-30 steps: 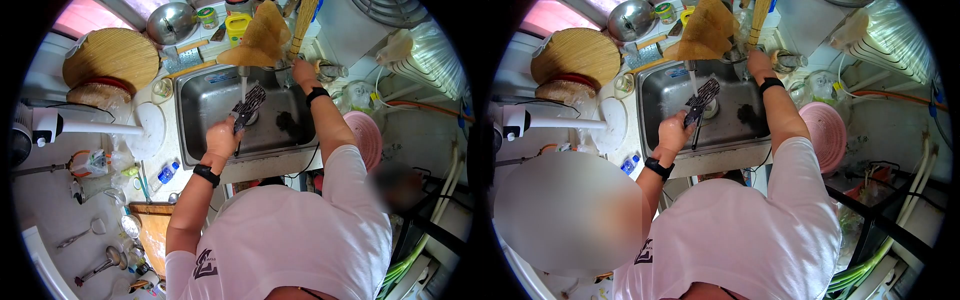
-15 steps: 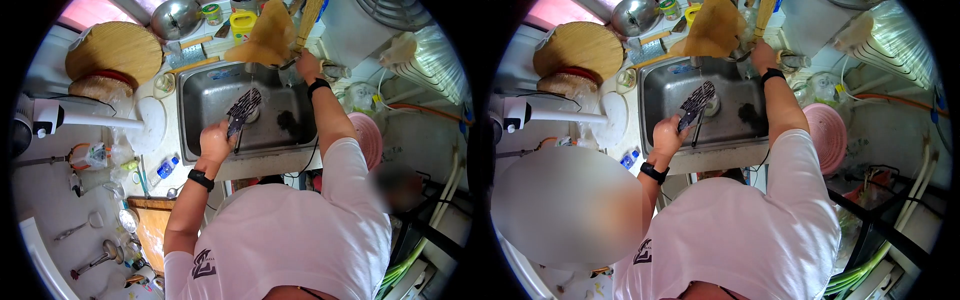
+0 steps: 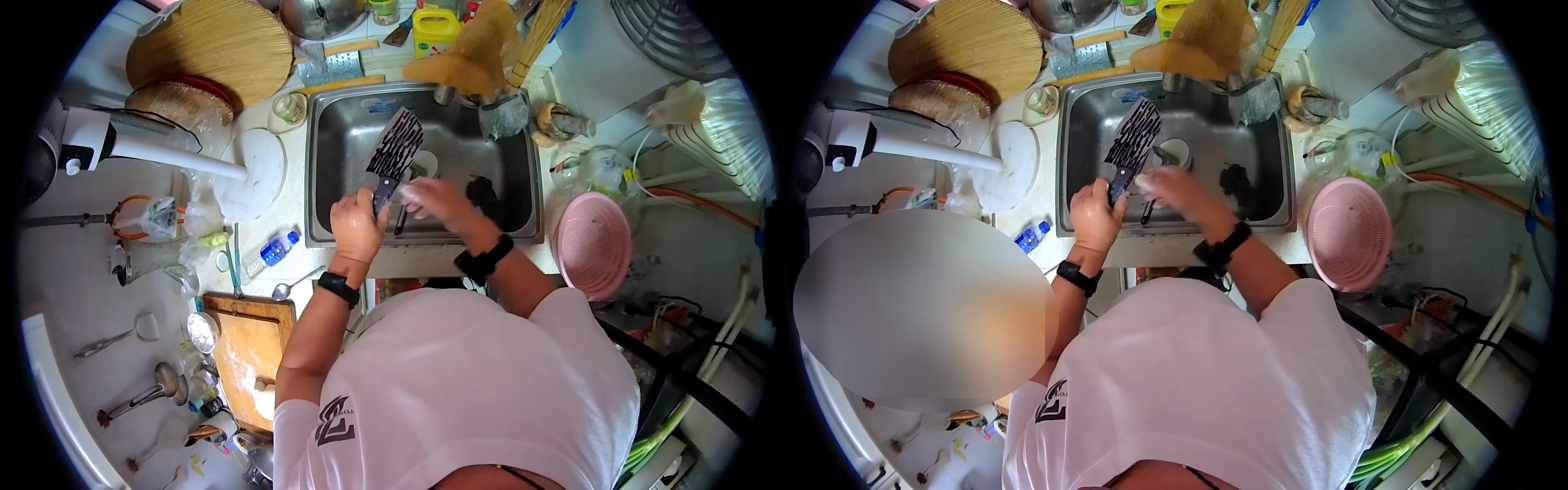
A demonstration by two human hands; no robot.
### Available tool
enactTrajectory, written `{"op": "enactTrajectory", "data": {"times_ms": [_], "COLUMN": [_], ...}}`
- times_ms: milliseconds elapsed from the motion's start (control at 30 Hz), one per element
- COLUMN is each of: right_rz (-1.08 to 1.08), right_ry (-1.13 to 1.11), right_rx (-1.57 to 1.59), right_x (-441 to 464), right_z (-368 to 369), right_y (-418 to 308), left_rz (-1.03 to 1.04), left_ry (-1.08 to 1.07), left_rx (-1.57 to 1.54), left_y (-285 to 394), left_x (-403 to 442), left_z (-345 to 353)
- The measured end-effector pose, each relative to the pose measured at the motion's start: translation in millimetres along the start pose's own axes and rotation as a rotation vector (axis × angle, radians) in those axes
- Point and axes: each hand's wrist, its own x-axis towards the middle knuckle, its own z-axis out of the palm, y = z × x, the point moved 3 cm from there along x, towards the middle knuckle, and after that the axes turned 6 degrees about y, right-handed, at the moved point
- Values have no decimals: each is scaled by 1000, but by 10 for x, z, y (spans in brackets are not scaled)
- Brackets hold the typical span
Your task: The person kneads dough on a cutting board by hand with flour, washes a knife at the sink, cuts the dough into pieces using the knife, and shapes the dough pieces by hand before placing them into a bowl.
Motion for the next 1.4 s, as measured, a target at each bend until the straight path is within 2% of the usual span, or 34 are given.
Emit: {"op": "enactTrajectory", "data": {"times_ms": [33, 100, 233, 300, 333, 400, 467, 533, 567, 600, 667, 733, 800, 900, 967, 1000, 1033, 1067, 1100, 1133, 1167, 1233, 1267, 1333, 1367, 1400], "right_rz": [-2, -66, -153, -305, -542, -786, -749, -867, -715, -386, -63, -555, -565, -539, -555, -583, -613, -512, -240, 27, 9, -349, -597, -331, -549, -665], "right_ry": [2, 38, 85, 238, 271, 319, 519, 562, 488, 428, 244, 374, 564, 498, 503, 490, 477, 536, 473, 475, 481, 480, 411, 206, 138, 6], "right_rx": [-5, 202, 230, -271, -552, -1073, -847, -943, -973, -1163, -1136, -1221, -966, -1132, -1249, -1300, -1350, -1184, -910, -652, -651, -1043, -1012, -779, -943, -1024], "right_x": [-10, 2, 71, 108, 111, 140, 66, 58, 182, 363, 661, 343, -50, 271, 581, 800, 983, 1019, 891, 674, 577, 680, 788, 263, 201, 18], "right_z": [176, 418, 528, 356, 290, 117, 37, -114, -258, -448, -1028, -819, -469, -788, -1327, -1285, -1192, -1236, -1020, -694, -554, -207, -115, 918, 1264, 1692], "right_y": [55, 117, 77, -53, -98, -104, -241, -187, -35, 149, 662, 453, 107, 397, 849, 840, 794, 789, 643, 444, 423, 280, 303, 0, 71, 76], "left_rz": [0, 4, -12, 80, 48, -5, -94, -323, -389, -484, -655, -730, -877, -1033, -1105, -1178, -1197, -1230, -1248, -1299, -1349, -1357, -1396, -1441, -1436, -1358], "left_ry": [4, 36, 68, 76, 48, 45, 108, -65, -24, -44, -61, 35, 81, 187, 279, 214, 244, 370, 485, 511, 549, 609, 617, 627, 635, 658], "left_rx": [-3, -3, -87, -161, -177, -218, -196, -444, -413, -465, -538, -508, -506, -468, -493, -385, -379, -369, -363, -381, -399, -337, -317, -243, -248, -79], "left_y": [19, 59, 121, 189, 199, 154, 36, -96, -198, -267, -315, -495, -515, -602, -660, -603, -668, -669, -655, -704, -740, -745, -690, -667, -704, -700], "left_x": [-10, -33, -48, -74, -105, -205, -354, -535, -675, -827, -1104, -1478, -1904, -2550, -3000, -3051, -3222, -3462, -3703, -3946, -4143, -4264, -4328, -4602, -4669, -4700], "left_z": [3, 3, -33, -176, -256, -331, -461, -633, -754, -834, -1048, -1161, -1289, -1371, -1367, -1606, -1652, -1668, -1651, -1582, -1569, -1794, -1961, -2066, -2142, -2276]}}
